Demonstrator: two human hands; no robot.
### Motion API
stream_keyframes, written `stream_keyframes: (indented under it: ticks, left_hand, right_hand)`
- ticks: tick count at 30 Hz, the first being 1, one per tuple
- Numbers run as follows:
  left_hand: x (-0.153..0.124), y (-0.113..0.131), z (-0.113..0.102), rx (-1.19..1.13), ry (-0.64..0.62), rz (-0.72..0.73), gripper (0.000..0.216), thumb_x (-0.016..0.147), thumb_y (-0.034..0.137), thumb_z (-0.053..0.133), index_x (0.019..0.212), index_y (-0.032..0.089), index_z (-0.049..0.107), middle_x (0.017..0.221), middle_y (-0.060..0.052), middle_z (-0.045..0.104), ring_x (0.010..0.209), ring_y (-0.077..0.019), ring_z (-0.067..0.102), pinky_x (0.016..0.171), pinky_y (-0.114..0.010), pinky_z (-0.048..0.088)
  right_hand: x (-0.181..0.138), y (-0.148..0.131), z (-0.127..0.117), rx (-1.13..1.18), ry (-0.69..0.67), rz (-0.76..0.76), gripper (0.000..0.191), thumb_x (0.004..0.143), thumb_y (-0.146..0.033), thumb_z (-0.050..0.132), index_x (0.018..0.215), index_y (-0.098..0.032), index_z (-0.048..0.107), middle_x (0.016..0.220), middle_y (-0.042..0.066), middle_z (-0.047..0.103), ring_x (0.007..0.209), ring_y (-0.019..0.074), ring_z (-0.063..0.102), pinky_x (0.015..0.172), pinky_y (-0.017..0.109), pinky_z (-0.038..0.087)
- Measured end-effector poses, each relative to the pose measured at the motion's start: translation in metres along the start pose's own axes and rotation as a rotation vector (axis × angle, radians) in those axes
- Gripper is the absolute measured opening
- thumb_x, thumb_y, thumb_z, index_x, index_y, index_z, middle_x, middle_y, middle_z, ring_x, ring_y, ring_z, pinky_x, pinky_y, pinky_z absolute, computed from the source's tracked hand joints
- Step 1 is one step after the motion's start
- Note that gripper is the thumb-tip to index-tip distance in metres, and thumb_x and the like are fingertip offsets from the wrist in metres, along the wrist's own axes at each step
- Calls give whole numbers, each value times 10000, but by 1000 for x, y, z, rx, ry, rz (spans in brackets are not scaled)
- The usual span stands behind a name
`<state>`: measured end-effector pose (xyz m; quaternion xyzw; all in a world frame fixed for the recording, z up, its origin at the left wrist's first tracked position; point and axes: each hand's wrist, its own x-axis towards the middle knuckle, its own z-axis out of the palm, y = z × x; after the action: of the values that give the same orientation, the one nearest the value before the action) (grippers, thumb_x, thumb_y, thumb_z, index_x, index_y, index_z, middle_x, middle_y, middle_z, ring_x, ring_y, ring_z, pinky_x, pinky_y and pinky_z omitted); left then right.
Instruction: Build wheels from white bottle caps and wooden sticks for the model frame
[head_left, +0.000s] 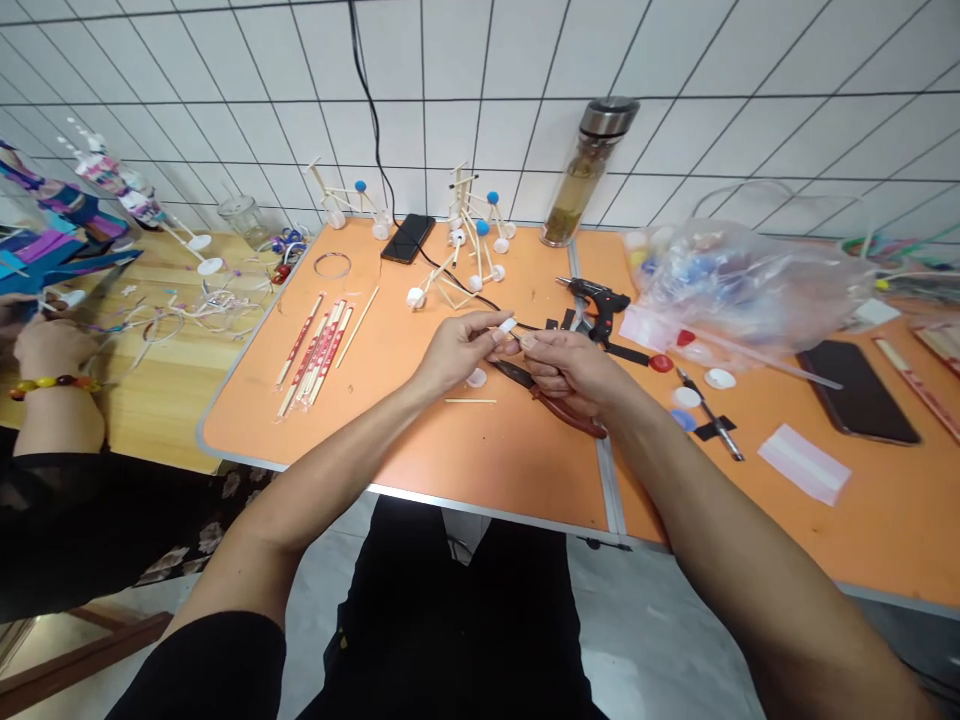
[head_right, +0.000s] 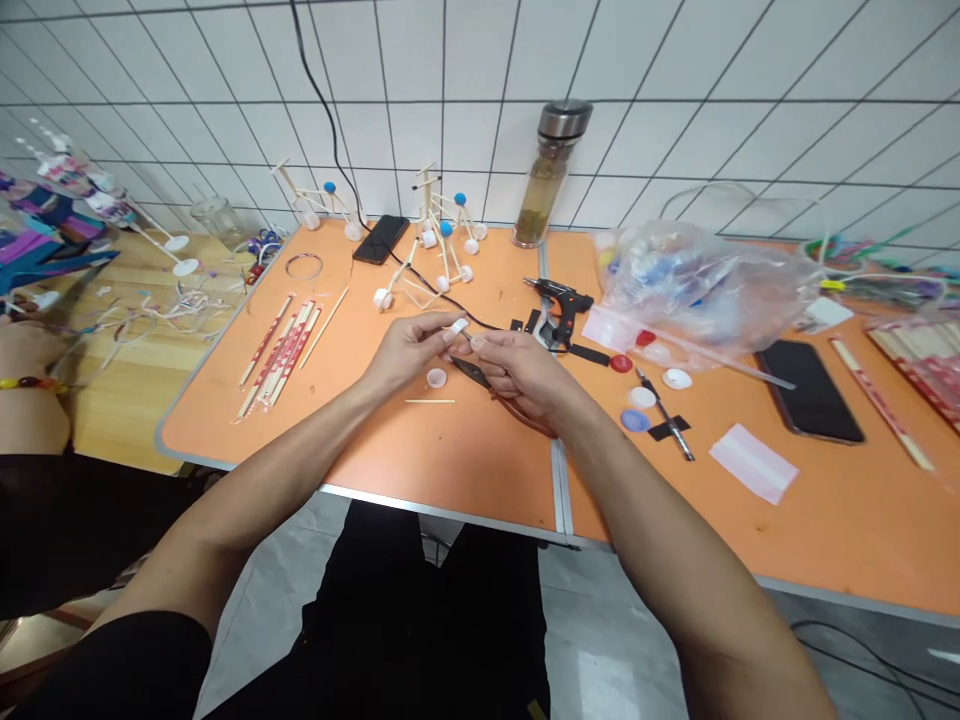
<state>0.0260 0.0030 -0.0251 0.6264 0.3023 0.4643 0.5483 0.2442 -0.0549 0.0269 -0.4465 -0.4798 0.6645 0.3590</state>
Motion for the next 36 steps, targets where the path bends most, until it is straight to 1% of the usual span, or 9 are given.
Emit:
stream_keyframes:
  ticks: [6,11,14,17,19,23,27,30,36]
  left_hand:
    - [1,17,-5,-2,-39,2,607,855,674,972,1199,176,916,1021,-94,843,784,-170,747,738,-318,614]
    - [-2,25,0,34,-1,-72,568,837,700,970,966,154,883,772,-29,748,624,-124,619,612,-274,518]
    - [-3,26,2,62,29,-119,558,856,712,948,860,163,848,656,-1,680,582,-119,578,582,-264,481]
    - [-4,28,3,33,34,-112,573,804,701,995,933,157,869,748,-27,768,608,-118,620,605,-259,505]
    - [-4,30,4,-16,14,-71,594,780,693,1018,995,156,886,815,-45,804,666,-131,681,655,-263,546]
    - [-4,34,5,-110,16,6,584,778,644,1046,1109,182,912,882,-45,818,800,-158,763,769,-279,605]
    - [-3,32,5,-135,65,-58,506,773,581,1067,1029,173,911,805,-26,802,691,-123,694,684,-246,578]
    - [1,31,2,-226,118,-160,403,806,478,1066,1007,170,901,811,-16,812,675,-99,693,684,-211,594]
    - [5,47,-5,-415,145,-294,187,951,296,964,1002,149,860,943,-60,874,677,-60,733,702,-139,625]
  right_hand:
    - [2,0,-8,8,-105,31,452,913,-574,852,1090,-174,740,598,-139,279,515,78,91,482,258,92]
    - [-6,7,18,-921,273,-357,449,1119,-543,555,1045,-168,790,841,89,712,708,207,564,657,333,289]
    - [-10,10,29,-1268,418,-381,408,1146,-414,475,1118,-158,792,1073,191,821,864,282,671,710,363,292]
    - [-7,4,21,-898,270,-336,380,1121,-497,563,1024,-190,763,820,76,714,688,202,545,651,327,292]
    - [-4,-1,9,-447,45,-209,402,1064,-601,646,981,-213,714,634,-53,446,536,134,294,554,293,222]
    - [1,-6,-1,-36,-247,6,413,989,-632,701,1061,-227,670,626,-137,249,494,103,73,471,270,120]
    - [0,5,16,-651,209,-369,370,1086,-523,586,1033,-194,747,720,19,610,609,169,470,586,300,273]
    - [1,12,20,-1126,439,-451,345,1114,-429,534,1140,-189,781,989,131,813,854,276,685,692,345,319]
    - [5,11,2,-1037,528,-461,344,1086,-484,593,1190,-205,766,927,85,789,819,274,681,734,367,385]
